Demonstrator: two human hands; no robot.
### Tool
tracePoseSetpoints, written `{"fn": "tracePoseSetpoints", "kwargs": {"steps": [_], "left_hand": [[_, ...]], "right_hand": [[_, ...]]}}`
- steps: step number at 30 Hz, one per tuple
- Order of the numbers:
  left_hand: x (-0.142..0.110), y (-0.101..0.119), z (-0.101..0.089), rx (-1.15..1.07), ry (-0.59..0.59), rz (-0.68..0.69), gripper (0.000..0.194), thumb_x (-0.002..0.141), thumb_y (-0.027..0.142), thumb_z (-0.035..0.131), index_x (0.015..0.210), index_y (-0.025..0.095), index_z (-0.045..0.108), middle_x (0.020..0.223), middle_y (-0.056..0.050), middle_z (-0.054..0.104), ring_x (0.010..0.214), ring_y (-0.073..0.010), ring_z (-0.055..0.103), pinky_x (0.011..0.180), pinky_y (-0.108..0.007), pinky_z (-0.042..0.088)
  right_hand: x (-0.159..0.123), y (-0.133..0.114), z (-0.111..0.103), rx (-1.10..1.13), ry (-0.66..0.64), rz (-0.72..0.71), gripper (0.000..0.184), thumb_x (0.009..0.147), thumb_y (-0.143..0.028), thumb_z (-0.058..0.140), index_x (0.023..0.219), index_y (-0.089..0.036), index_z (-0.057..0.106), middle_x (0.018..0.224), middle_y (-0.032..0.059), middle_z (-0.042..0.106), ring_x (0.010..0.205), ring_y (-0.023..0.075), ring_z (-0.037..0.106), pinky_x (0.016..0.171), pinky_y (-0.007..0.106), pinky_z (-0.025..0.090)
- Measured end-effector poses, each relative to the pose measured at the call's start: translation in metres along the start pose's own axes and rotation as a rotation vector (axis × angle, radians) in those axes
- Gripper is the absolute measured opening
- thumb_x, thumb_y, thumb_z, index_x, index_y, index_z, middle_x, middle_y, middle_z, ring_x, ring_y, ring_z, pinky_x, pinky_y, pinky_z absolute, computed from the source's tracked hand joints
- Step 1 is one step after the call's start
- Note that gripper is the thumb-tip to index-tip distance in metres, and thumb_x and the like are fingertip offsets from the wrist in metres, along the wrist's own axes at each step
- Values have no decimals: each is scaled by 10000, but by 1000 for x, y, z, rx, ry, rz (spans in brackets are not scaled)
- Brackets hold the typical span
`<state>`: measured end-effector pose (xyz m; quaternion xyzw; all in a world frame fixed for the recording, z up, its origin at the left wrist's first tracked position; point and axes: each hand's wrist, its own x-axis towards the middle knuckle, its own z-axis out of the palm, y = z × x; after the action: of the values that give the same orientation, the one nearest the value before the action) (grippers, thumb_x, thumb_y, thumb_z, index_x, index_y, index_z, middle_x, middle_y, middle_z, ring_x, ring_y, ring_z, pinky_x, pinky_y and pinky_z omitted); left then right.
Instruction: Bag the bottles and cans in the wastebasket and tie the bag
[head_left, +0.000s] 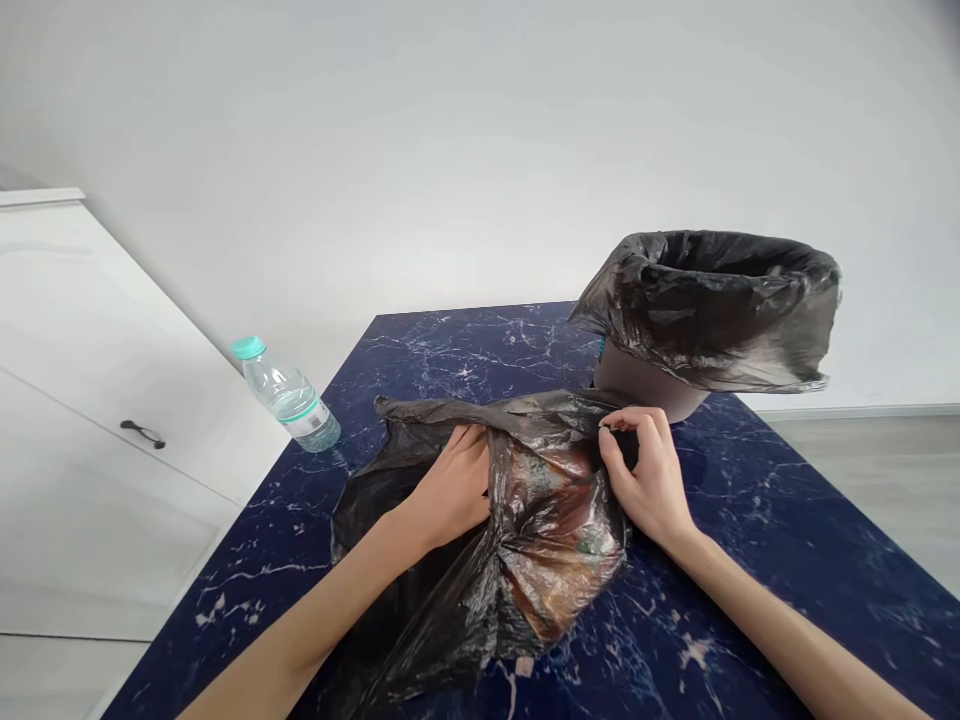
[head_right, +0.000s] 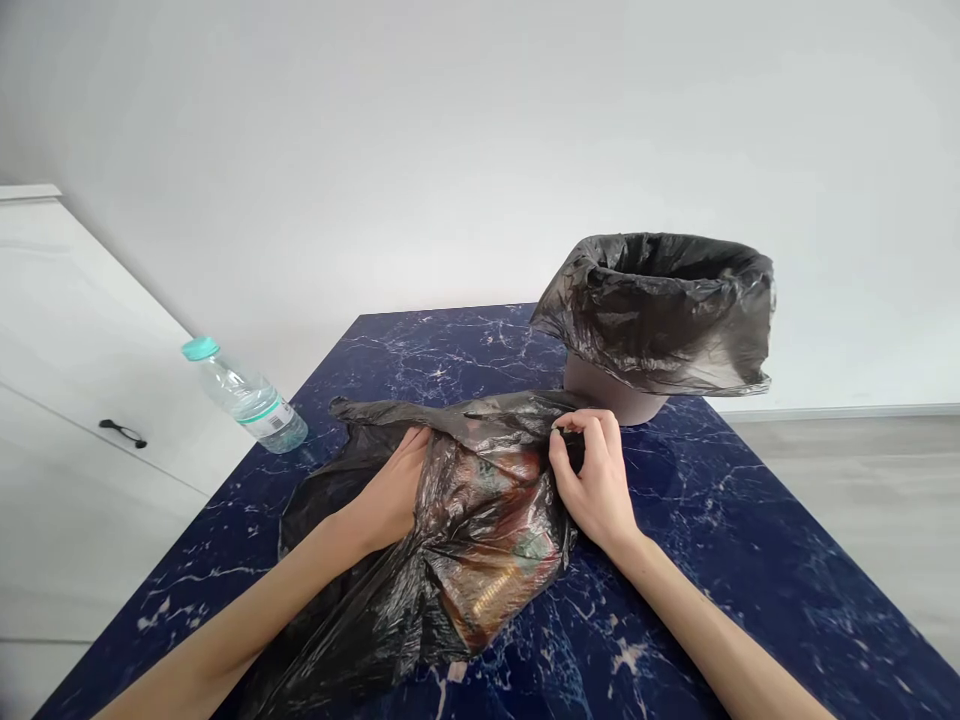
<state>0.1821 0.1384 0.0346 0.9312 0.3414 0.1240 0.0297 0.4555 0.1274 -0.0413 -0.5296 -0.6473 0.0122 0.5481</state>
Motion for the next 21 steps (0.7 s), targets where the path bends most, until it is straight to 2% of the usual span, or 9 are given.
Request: {"fn": "tracePoseSetpoints", "kwargs": {"steps": [4, 6, 10, 12, 14, 17, 19, 21], "left_hand": [[-7, -4, -4, -46, 3, -48, 623, 1030, 273, 642, 1614, 178, 448, 1563, -205, 617, 1489, -406, 554, 1256, -600, 442], [-16, -6, -10, -85, -10, -114, 618, 1007, 281, 688, 1583, 191, 480, 1569, -181, 620, 1482, -383, 569, 1235, -550, 483], [-43, -6, -35, -186, 8, -234, 739, 1038, 442, 684, 1681, 326, 338, 1643, -87, 578, 1494, -337, 583, 1189, -471, 546], [-59, -6, -49, -223, 50, -287, 782, 1023, 544, 692, 1686, 389, 309, 1645, -51, 581, 1474, -322, 609, 1141, -447, 590], [-76, -8, -63, -205, 122, -346, 738, 979, 604, 730, 1620, 418, 417, 1663, -30, 562, 1477, -321, 608, 1107, -434, 615], [-104, -14, -82, -97, 248, -429, 608, 931, 628, 770, 1468, 404, 593, 1651, -19, 571, 1496, -334, 587, 1186, -488, 560], [-123, -21, -94, -33, 315, -486, 565, 923, 636, 762, 1418, 394, 637, 1594, -19, 623, 1458, -328, 623, 1221, -520, 525], [-142, -28, -104, 18, 371, -556, 618, 907, 675, 737, 1435, 377, 615, 1544, -26, 667, 1388, -311, 680, 1191, -501, 555]], "right_hand": [[0, 2, 0, 0, -5, 5, 75, 1067, -306, 564, 1111, -249, 582, 1101, 82, 591, 1038, 258, 593, 939, 453, 513], [0, 3, 1, -1, -7, 7, 71, 1066, -303, 565, 1108, -249, 583, 1098, 80, 591, 1036, 256, 594, 939, 449, 512], [-1, 3, 1, -3, -9, 9, 68, 1063, -303, 570, 1099, -249, 585, 1090, 75, 595, 1028, 252, 593, 934, 438, 511], [-1, 3, 1, -5, -6, 10, 67, 1060, -304, 573, 1095, -248, 586, 1084, 73, 596, 1025, 251, 593, 933, 434, 509], [-1, 4, 1, -8, -1, 11, 66, 1056, -304, 576, 1088, -247, 587, 1074, 71, 596, 1016, 249, 594, 927, 430, 508], [0, 4, 1, -12, 4, 16, 69, 1053, -308, 579, 1079, -245, 590, 1061, 70, 599, 1000, 246, 595, 912, 423, 509], [0, 5, 1, -14, 5, 20, 76, 1053, -316, 578, 1071, -244, 594, 1053, 69, 601, 991, 245, 597, 905, 420, 509], [0, 5, 1, -16, 6, 26, 87, 1052, -326, 578, 1067, -243, 598, 1048, 68, 603, 986, 244, 599, 901, 419, 510]]}}
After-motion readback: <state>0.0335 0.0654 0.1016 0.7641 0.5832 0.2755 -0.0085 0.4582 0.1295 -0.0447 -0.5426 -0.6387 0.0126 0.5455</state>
